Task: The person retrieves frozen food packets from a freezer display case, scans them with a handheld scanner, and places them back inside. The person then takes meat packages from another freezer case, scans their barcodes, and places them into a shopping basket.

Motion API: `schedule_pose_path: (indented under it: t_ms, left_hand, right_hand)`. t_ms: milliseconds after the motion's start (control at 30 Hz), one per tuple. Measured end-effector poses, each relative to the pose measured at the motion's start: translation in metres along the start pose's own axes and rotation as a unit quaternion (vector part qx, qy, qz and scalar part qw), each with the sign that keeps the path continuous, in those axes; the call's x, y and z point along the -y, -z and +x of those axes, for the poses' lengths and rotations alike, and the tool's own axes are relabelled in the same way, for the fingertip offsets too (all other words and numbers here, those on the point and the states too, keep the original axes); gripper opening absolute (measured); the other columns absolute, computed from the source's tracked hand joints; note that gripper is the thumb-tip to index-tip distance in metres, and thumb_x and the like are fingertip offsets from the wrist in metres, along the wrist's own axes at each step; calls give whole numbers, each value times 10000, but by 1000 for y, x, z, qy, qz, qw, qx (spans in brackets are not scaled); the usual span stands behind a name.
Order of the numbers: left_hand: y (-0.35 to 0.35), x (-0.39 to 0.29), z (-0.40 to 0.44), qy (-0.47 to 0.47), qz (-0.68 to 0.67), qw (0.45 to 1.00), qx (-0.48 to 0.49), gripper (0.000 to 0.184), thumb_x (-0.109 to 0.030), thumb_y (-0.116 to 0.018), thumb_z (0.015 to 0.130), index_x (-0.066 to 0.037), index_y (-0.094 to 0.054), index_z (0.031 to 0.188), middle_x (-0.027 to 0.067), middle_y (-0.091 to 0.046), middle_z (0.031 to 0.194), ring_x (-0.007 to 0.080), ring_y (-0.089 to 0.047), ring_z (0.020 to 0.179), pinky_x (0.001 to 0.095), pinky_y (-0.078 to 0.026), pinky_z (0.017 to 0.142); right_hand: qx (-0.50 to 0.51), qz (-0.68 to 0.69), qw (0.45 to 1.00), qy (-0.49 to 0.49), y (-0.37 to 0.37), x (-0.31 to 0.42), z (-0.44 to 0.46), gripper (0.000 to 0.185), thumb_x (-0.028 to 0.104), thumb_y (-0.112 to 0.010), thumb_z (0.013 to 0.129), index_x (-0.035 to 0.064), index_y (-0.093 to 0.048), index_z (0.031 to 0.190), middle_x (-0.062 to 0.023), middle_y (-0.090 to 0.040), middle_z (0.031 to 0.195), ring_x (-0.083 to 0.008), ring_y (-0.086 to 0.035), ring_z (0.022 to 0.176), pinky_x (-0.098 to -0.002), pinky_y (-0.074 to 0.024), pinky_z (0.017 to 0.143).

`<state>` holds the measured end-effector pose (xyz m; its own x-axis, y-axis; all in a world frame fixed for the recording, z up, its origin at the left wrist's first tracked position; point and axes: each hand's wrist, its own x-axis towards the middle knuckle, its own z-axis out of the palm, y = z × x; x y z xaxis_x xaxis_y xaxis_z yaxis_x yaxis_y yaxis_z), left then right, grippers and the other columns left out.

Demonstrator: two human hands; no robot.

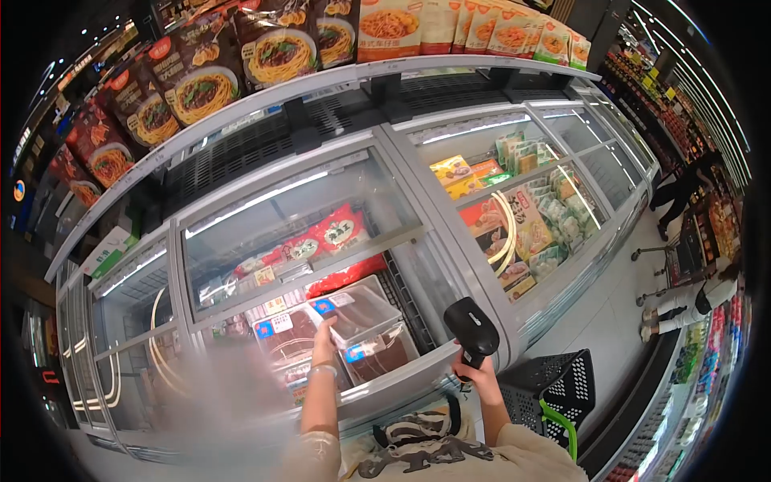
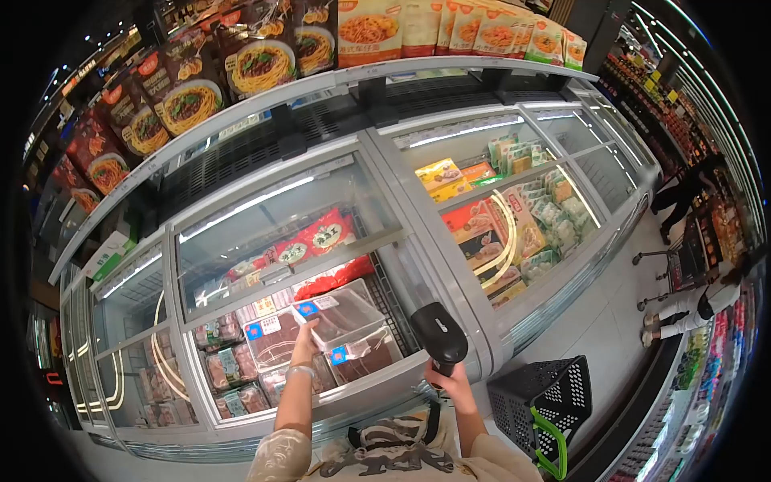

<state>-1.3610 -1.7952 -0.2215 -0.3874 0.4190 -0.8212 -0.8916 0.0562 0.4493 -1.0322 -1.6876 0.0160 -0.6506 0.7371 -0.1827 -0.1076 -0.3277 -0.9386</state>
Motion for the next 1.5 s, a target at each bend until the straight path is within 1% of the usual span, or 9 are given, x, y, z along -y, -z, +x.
schedule_pose_path:
  t_ms: [67, 100, 200, 333, 667, 767, 867, 1033, 1500]
  left_hand:
    - [8, -1, -40, -69, -13, 997, 28, 374, -159, -611, 620, 3, -507, 941, 130, -566, 830, 263, -568, 688, 365, -476, 597]
    - [21, -2, -45, -72, 13, 997, 3, 367, -156, -562, 666, -43, -476, 1004, 146, -544, 927, 295, -538, 839, 438, -457, 736]
    - [25, -14, -107, -123, -33, 990, 54, 324, -163, -575, 672, -25, -498, 954, 135, -551, 904, 287, -542, 838, 416, -455, 753]
    - [17, -21, -194, -181, -95, 973, 107, 278, -155, -576, 697, -27, -509, 935, 122, -557, 923, 265, -547, 838, 390, -456, 751]
    - [-12, -12, -334, -370, -218, 894, 126, 400, -265, -473, 809, -19, -429, 1122, 101, -496, 1085, 239, -476, 977, 353, -349, 874]
    - [26, 8, -279, -302, -260, 879, 263, 547, -327, -408, 836, -83, -202, 1280, 143, -472, 1004, 226, -523, 836, 328, -430, 726]
    - [0, 1, -303, -22, -341, 703, 623, 580, -234, -400, 843, -187, -67, 1315, 125, -466, 862, 214, -526, 754, 340, -468, 649]
    - [-13, 3, -309, 20, -433, 607, 666, 571, -167, -400, 837, -197, -85, 1313, 117, -455, 810, 165, -517, 636, 261, -474, 513]
    - [8, 4, -294, -44, -407, 596, 691, 614, -92, -420, 817, -174, -65, 1311, 145, -482, 805, 201, -563, 643, 278, -506, 511]
  right_hand:
    - [-15, 22, 1000, -7, -2, -1, -8, 285, -58, -562, 636, -3, -483, 904, -15, -482, 609, -82, -451, 502, -213, -345, 454]
    - [-22, 5, 999, 29, -1, -6, -12, 256, -50, -576, 639, 0, -494, 877, -26, -491, 615, -90, -460, 506, -215, -358, 468]
    - [55, 23, 998, 34, 8, -11, -21, 383, -2, -601, 613, -9, -474, 975, -51, -501, 597, -133, -497, 520, -252, -413, 518]
    - [21, 71, 997, 37, -10, 11, -38, 222, 1, -597, 616, 4, -502, 816, -50, -486, 569, -141, -494, 500, -262, -415, 483]
    - [129, 96, 977, 142, -3, -6, -51, 501, -26, -569, 675, 7, -356, 1128, -69, -456, 600, -127, -444, 466, -257, -370, 407]
    - [146, 106, 978, 110, -7, 2, -56, 536, -19, -589, 665, -6, -362, 1151, -68, -489, 633, -131, -477, 514, -266, -422, 501]
    - [160, 15, 982, 94, -16, 7, -60, 446, 17, -593, 663, -37, -403, 1063, -86, -485, 639, -156, -494, 528, -271, -427, 488]
    - [222, 66, 969, 81, -48, 21, -73, 382, -42, -580, 646, -20, -459, 1008, -75, -514, 725, -146, -520, 632, -261, -432, 569]
    - [354, -34, 934, -16, -71, 18, -76, 465, 29, -649, 623, 5, -474, 1054, -51, -548, 916, -121, -496, 832, -261, -388, 744]
